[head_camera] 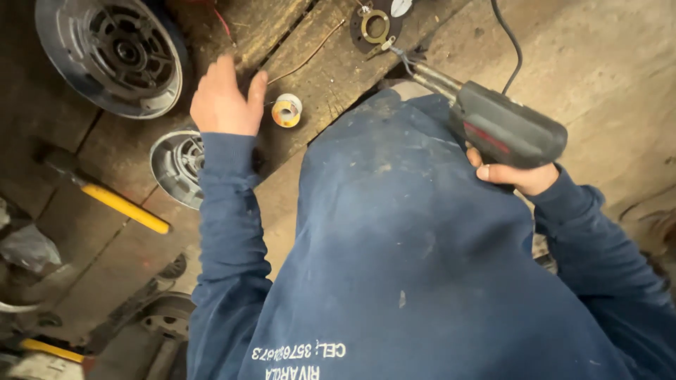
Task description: Soldering copper wires onto an electrical component on a workshop bench.
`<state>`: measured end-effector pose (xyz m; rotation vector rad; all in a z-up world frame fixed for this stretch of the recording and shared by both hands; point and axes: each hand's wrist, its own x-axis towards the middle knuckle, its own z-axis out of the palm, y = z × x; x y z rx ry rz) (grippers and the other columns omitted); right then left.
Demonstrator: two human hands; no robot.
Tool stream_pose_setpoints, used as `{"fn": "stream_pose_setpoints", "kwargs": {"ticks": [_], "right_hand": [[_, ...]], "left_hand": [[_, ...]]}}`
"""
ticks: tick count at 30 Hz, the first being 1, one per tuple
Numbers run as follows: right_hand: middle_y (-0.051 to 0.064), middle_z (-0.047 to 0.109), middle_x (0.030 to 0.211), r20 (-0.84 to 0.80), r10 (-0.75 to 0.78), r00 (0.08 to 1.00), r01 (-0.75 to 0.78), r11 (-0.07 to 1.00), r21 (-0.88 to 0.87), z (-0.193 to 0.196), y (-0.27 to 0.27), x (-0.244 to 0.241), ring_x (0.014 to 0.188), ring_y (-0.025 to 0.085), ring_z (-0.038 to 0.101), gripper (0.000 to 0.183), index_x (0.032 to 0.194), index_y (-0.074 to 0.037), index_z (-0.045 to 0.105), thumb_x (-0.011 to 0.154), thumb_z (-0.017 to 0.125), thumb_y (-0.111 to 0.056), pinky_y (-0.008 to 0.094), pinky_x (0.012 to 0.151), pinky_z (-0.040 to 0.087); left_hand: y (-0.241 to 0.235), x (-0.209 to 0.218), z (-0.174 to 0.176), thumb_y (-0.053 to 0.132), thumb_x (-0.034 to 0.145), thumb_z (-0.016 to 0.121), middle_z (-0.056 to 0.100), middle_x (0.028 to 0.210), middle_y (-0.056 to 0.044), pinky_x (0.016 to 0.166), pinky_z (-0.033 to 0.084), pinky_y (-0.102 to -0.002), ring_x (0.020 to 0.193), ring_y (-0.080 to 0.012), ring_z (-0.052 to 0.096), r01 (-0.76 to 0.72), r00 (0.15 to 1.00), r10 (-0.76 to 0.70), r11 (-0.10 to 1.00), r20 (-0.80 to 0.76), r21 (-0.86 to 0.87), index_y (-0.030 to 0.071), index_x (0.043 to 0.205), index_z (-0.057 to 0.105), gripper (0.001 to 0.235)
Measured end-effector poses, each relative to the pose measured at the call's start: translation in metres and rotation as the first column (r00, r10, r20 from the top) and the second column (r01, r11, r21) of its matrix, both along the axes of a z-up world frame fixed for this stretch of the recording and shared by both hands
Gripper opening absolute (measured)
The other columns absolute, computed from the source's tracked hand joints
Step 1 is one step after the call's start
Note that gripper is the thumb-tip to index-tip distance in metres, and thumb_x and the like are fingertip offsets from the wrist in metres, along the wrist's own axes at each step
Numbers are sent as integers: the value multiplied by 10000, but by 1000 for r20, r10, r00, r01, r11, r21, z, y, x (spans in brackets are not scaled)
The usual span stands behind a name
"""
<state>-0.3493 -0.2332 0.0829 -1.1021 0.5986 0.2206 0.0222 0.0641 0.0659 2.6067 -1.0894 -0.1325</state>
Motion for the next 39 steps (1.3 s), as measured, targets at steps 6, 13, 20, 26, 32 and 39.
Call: {"fn": "stream_pose_setpoints", "kwargs": {"ticks": [6, 13, 20, 26, 32, 39], "right_hand": [[53, 644, 1108, -109, -97, 989, 104, 993, 60, -7, 35, -4, 1037, 163, 599, 625, 1379, -13, 582, 778, 751, -25, 315, 925, 489], [44, 642, 1122, -54, -127, 990, 124, 991, -44, -3, 60, 3, 1050, 167, 594, 619, 1375, -16, 585, 779, 752, -47, 320, 946, 490], [35, 628, 1080, -44, -62, 997, 55, 989, -134, 1, 65, 11, 1000, 162, 576, 583, 1349, -15, 596, 790, 755, -57, 316, 880, 494], [33, 628, 1041, -70, -42, 997, 32, 991, -130, -2, 69, 12, 961, 155, 575, 584, 1343, -14, 602, 781, 754, -47, 311, 857, 494], [35, 624, 1055, -29, -76, 997, 70, 986, -149, 2, 70, 16, 959, 147, 578, 630, 1379, -14, 584, 776, 761, -41, 305, 842, 501], [41, 636, 1147, -27, -159, 987, 156, 984, -87, 5, 67, 12, 981, 145, 582, 701, 1426, -15, 566, 755, 767, -11, 303, 872, 502]], "left_hand": [[15, 1, 5, 438, 977, 781, 627, 1010, -170, 731, 498, -507, 931, -404, 630, -115, 992, 118, 991, -40, 74, 46, 1094, 555, 468], [19, 25, 7, 517, 961, 745, 683, 831, -189, 652, 474, -545, 787, -439, 649, -89, 973, 164, 914, -160, 396, 66, 892, 622, 472], [-12, 0, 1, 211, 1037, 676, 718, 956, -155, 751, 569, -396, 856, -338, 717, 197, 844, -334, 921, -419, -336, 79, 1061, 718, 140], [-73, -38, -38, 269, 1067, 589, 681, 768, -62, 671, 537, -332, 709, -185, 691, 11, 565, -301, 934, -768, -358, 82, 1025, 707, 225], [-76, -47, -67, 317, 1102, 585, 660, 800, -57, 694, 520, -322, 728, -174, 643, -52, 679, -261, 915, -686, -399, 93, 1034, 710, 266], [-62, -38, -36, 199, 966, 670, 604, 793, -71, 634, 479, -316, 668, -202, 585, 19, 644, -196, 970, -740, -241, 104, 1252, 656, 303]]}}
